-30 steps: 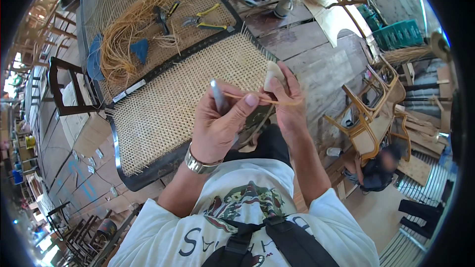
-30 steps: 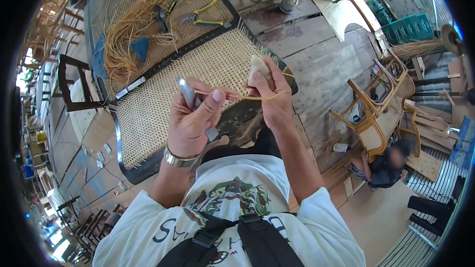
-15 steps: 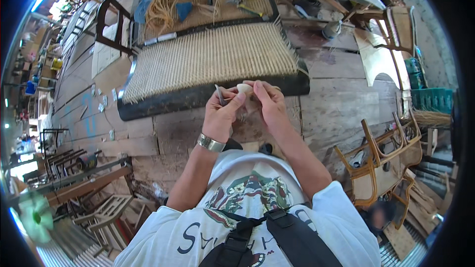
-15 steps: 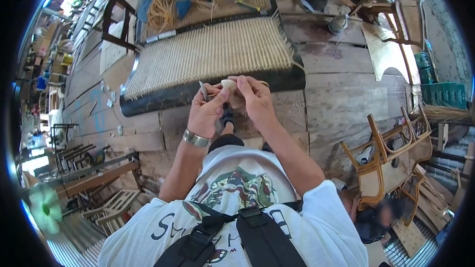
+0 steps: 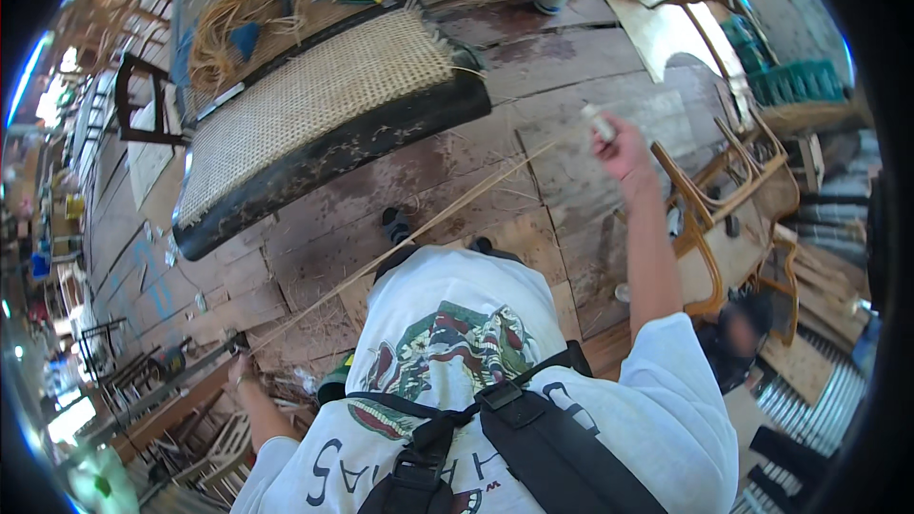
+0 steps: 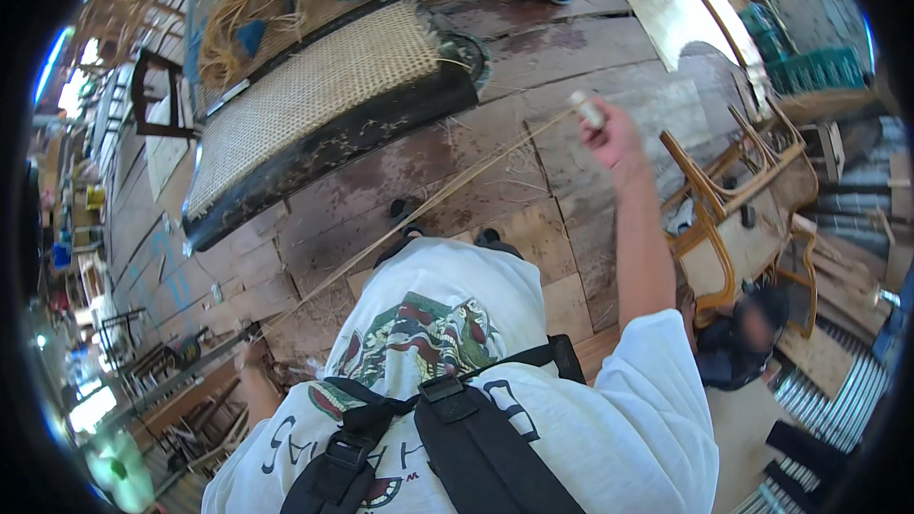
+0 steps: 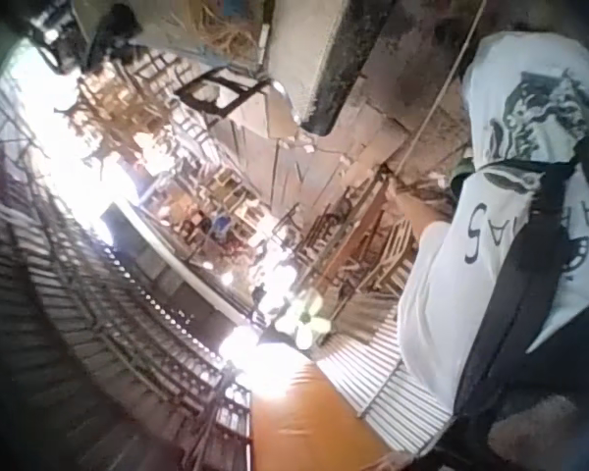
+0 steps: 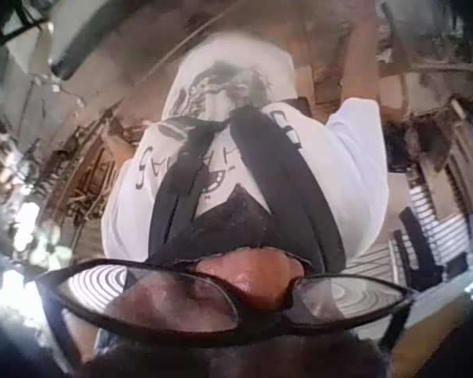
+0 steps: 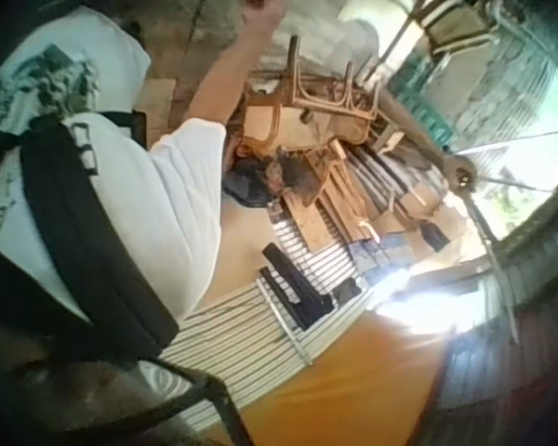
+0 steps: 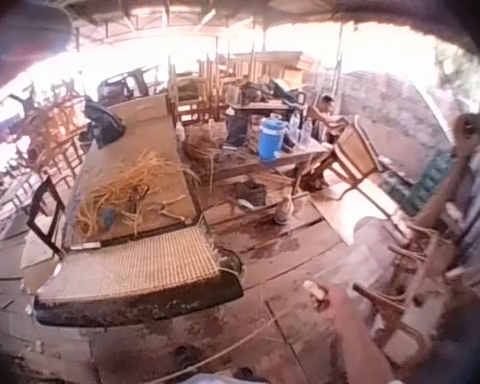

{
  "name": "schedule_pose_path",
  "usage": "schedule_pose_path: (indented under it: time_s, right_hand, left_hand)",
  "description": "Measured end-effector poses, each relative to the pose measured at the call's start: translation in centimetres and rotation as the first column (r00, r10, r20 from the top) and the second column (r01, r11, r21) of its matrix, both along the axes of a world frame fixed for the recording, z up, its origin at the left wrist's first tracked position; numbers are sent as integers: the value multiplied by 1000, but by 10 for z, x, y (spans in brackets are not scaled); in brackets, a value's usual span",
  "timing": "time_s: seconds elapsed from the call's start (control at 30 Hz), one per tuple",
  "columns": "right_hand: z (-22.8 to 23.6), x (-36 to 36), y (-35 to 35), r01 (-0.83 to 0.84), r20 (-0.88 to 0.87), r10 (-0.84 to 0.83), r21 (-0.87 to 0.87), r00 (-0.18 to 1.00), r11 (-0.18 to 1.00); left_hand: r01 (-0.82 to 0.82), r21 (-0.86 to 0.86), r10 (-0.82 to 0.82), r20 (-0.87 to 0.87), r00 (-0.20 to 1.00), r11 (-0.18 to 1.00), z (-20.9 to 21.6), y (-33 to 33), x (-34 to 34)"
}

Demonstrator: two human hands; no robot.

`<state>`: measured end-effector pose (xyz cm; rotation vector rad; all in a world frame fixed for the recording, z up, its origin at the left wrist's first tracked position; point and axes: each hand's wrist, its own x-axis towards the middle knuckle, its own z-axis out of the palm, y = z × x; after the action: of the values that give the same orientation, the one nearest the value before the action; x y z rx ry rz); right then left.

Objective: Replacing the woven rattan cane mesh on the seat of a wooden chair.

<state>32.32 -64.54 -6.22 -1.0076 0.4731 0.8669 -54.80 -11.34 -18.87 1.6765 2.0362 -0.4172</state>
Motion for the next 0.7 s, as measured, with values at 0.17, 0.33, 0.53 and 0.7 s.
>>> schedule_pose_path:
  time_s: [0.17, 0.33, 0.53, 0.7]
  right_hand:
    - [29, 69, -136, 403, 392, -337, -98, 856, 910]
    - [52, 6, -100, 8, 544, 269, -452, 795, 892]
    - [10, -133, 26, -394, 444, 523, -353, 728, 849]
    - [16, -201, 73, -562, 219, 529, 130, 820, 817]
  left_hand:
    - [-466, 113, 397, 373, 838, 877, -5, 54, -90]
    - [-410, 234, 225, 555, 801, 882, -65, -8, -62]
    - [263, 124, -288, 272, 918, 957, -78, -127, 296]
    - [134, -186, 129, 928, 349, 973, 89, -225, 514]
